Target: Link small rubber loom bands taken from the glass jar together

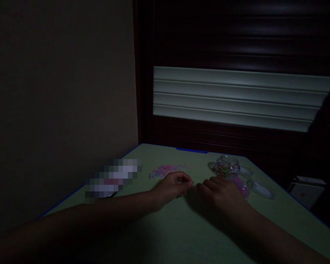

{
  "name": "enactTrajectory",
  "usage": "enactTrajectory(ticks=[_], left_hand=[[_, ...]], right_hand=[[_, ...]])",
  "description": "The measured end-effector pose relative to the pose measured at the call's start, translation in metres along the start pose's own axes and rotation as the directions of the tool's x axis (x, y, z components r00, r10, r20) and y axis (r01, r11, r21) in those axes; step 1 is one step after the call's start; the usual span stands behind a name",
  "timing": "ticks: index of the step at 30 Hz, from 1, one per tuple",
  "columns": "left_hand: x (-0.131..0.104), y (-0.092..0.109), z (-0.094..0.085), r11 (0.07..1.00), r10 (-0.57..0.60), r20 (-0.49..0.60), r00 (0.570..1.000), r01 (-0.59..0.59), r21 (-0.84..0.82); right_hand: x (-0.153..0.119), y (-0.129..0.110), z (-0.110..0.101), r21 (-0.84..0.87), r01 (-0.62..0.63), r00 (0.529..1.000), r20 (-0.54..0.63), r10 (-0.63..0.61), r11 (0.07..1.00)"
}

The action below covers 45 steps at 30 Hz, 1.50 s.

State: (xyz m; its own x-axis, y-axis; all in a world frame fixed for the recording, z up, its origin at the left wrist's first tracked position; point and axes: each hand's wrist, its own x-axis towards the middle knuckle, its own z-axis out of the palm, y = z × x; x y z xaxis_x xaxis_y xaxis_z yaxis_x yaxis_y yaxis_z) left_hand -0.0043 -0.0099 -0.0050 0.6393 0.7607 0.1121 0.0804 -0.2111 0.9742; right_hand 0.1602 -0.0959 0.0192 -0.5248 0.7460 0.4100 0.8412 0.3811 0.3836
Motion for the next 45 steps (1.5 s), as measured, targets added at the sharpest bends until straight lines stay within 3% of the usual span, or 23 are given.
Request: enactTrajectory(ticks=[30, 45], left_hand=[[-0.0004, 0.0020, -0.0001, 0.999, -0.038, -0.004, 0.999, 0.038, -0.029], [0.0020, -0.0054, -0.0012, 1.000, -0.005, 0.010, 1.000, 0.005, -0.025]], right_hand=[[-0.0031, -0.0015, -0.0012, 0.004, 0.015, 1.000, -0.025, -0.015, 1.000], [-0.0016, -0.0003, -0.0063, -0.160, 0.010, 0.997, -0.078, -0.023, 0.987]])
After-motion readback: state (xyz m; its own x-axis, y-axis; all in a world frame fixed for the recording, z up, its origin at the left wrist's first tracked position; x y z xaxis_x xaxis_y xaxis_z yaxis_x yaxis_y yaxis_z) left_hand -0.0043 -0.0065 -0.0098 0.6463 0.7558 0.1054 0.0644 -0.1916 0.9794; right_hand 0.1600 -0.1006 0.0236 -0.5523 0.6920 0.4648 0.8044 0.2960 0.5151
